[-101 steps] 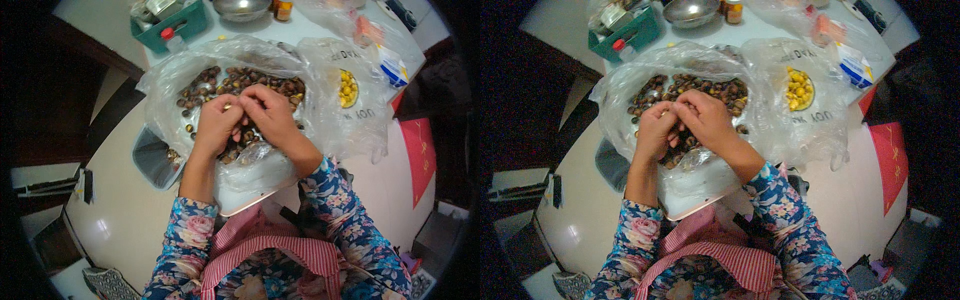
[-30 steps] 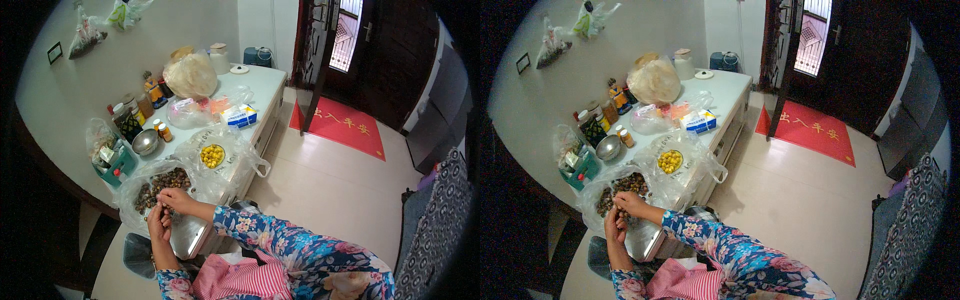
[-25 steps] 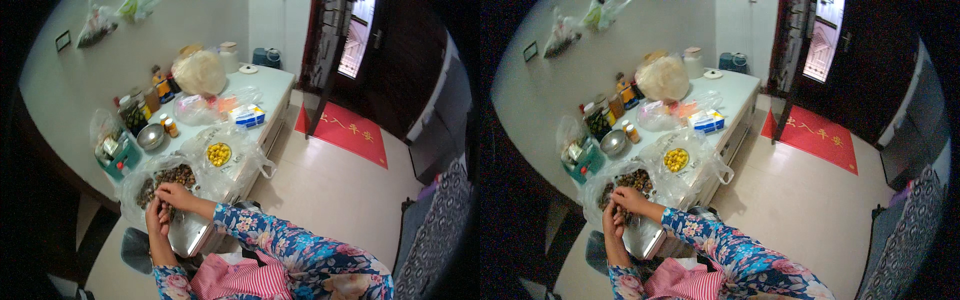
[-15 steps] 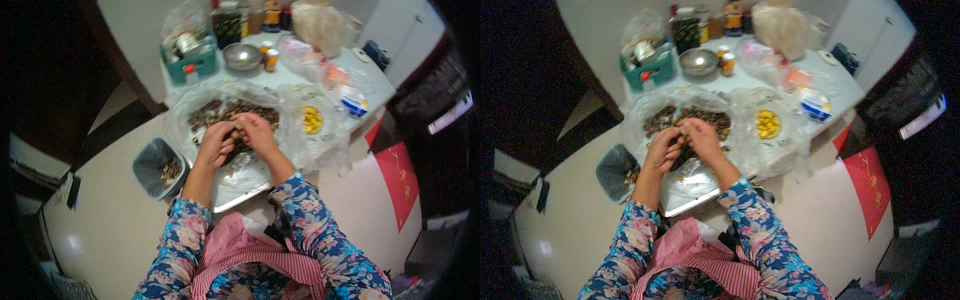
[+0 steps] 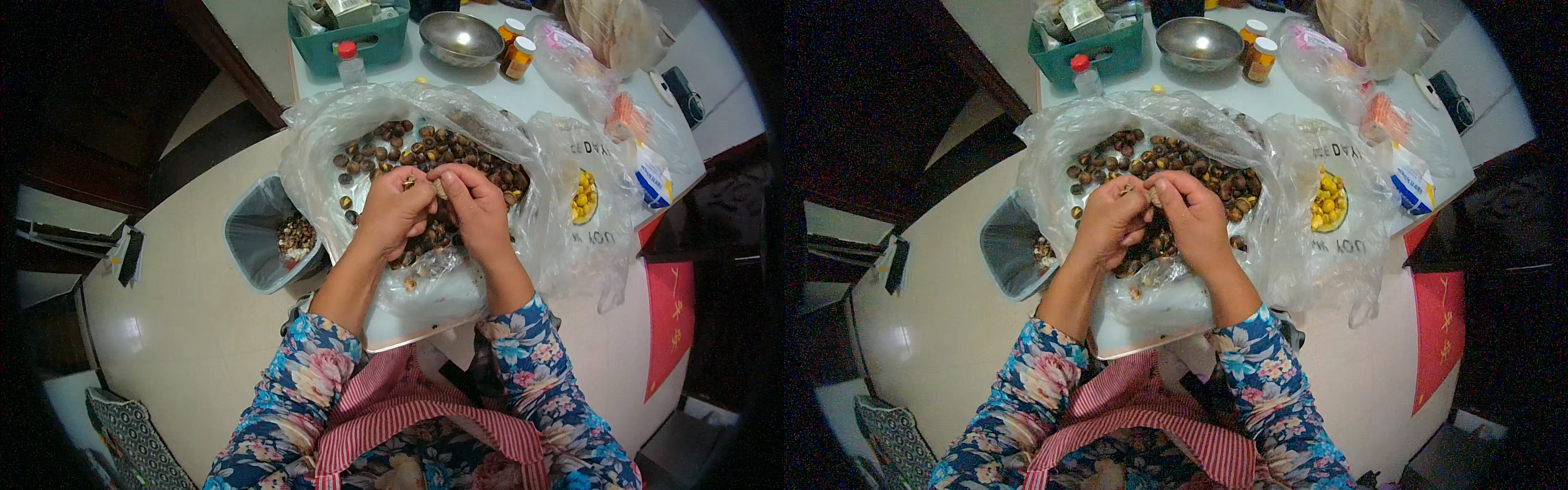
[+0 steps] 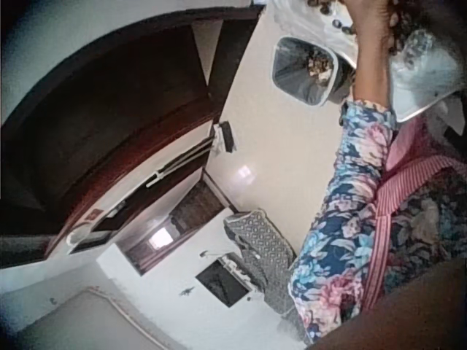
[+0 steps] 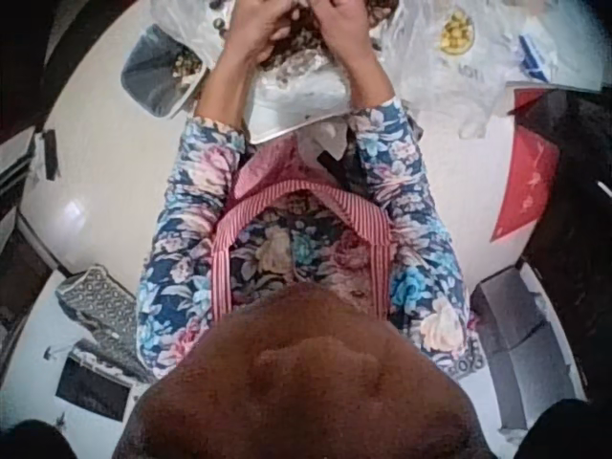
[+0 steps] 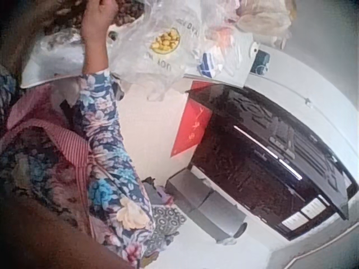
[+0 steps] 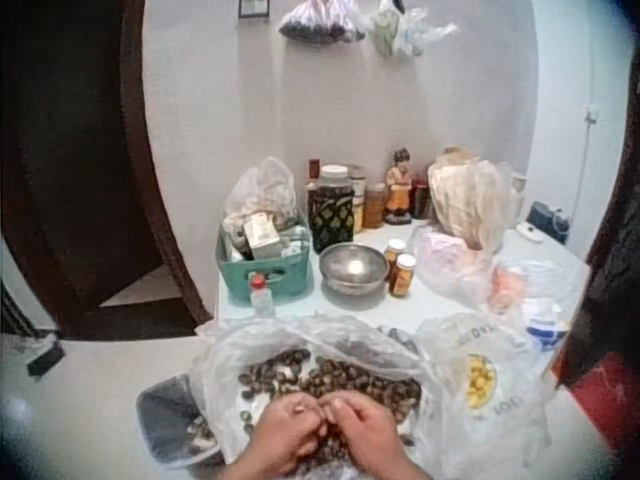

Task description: The person sits at a table and peels chestnuts by hand. They remove the outer shell and inner skin from each chestnut, placing the peeled nuts into a plastic bag and discarding the shells into a nearby bin.

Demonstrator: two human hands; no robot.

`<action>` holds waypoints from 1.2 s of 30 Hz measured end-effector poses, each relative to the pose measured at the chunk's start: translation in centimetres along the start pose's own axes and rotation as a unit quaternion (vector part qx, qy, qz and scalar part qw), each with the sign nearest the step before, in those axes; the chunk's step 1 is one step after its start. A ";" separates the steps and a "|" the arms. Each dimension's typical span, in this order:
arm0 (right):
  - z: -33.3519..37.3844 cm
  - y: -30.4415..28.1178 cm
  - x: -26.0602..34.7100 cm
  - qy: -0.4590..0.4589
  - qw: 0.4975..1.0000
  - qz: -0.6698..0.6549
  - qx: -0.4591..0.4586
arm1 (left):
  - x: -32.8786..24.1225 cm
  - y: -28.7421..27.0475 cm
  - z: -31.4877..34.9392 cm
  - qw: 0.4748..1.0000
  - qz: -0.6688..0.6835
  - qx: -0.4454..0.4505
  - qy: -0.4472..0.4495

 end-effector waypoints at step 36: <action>-0.9 -0.1 -0.1 0.122 0.954 -0.274 0.006 | 0.1 -0.6 -0.5 0.995 0.101 0.005 0.009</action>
Point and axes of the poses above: each hand's wrist, its own z-axis away from the middle knuckle, its own y-axis out of the palm, x = y × z, the point moved 2 cm from there along -z, towards the middle knuckle, and after that the axes turned 12 degrees about -z, right-handed, at the moved point
